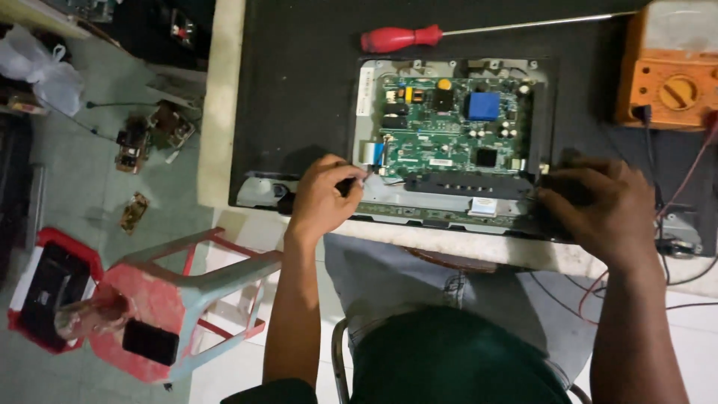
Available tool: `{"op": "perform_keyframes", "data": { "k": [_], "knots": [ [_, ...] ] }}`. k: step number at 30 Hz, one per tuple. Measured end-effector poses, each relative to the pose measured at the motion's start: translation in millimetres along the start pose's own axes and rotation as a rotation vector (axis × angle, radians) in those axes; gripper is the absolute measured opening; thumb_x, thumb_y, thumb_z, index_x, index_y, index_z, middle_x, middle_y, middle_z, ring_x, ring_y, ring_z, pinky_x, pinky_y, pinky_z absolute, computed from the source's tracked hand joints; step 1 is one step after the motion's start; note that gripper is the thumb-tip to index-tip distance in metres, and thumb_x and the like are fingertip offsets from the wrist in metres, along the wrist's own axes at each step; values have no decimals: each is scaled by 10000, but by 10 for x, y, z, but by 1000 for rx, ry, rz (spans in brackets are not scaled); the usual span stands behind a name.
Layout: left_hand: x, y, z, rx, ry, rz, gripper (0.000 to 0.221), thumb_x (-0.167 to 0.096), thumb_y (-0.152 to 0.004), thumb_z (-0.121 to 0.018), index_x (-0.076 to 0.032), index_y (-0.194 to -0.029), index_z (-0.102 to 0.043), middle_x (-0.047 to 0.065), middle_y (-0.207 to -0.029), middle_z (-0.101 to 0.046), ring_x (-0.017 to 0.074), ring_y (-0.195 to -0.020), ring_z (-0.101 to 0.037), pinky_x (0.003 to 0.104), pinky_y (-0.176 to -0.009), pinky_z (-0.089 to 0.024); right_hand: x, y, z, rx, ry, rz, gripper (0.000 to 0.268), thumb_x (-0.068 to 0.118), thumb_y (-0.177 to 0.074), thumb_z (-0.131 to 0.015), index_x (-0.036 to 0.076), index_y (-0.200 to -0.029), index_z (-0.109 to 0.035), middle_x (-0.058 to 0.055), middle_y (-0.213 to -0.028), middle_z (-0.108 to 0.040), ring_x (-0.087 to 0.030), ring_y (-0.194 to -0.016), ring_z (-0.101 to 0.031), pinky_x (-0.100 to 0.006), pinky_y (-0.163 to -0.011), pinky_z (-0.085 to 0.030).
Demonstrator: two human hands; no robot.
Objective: Testing and repairing a circuit board inside a disassembled television using a multimeter and a screwdriver.
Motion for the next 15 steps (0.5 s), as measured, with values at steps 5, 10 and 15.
{"op": "perform_keyframes", "data": {
  "k": [5,10,15],
  "knots": [
    [-7,-7,-12,-68,-27,-50,136,-164,-872,-716,-103,-952,-808,60,-949,-699,235,-844,-689,368,-754,-545,20,8,18,10,1,-28,365,333,-863,-867,103,-1144,-827,-170,-1275,-744,-333,-1083,-693,-475,-890,-540],
    [-18,7,-19,-64,-69,-42,127,-173,-882,-730,-109,-966,-800,63,-967,-696,238,-866,-680,389,-746,-548,-26,26,-20,3,16,-22,353,324,-865,-873,111,-1143,-825,-170,-1277,-736,-336,-1101,-684,-483,-893,-534],
    [-2,29,-32,-67,-89,-46,126,-193,-897,-733,-112,-977,-787,65,-986,-682,240,-894,-663,403,-754,-533,-120,51,-82,-31,-5,26,333,298,-862,-888,123,-1138,-822,-140,-1266,-745,-300,-1096,-677,-452,-939,-498]
  ]
}}
Point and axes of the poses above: each hand's wrist, its own y-axis away from the middle knuckle, its own z-axis out of the back of the hand, x = y × z, the point moved 2 cm from there along -y, towards the middle knuckle
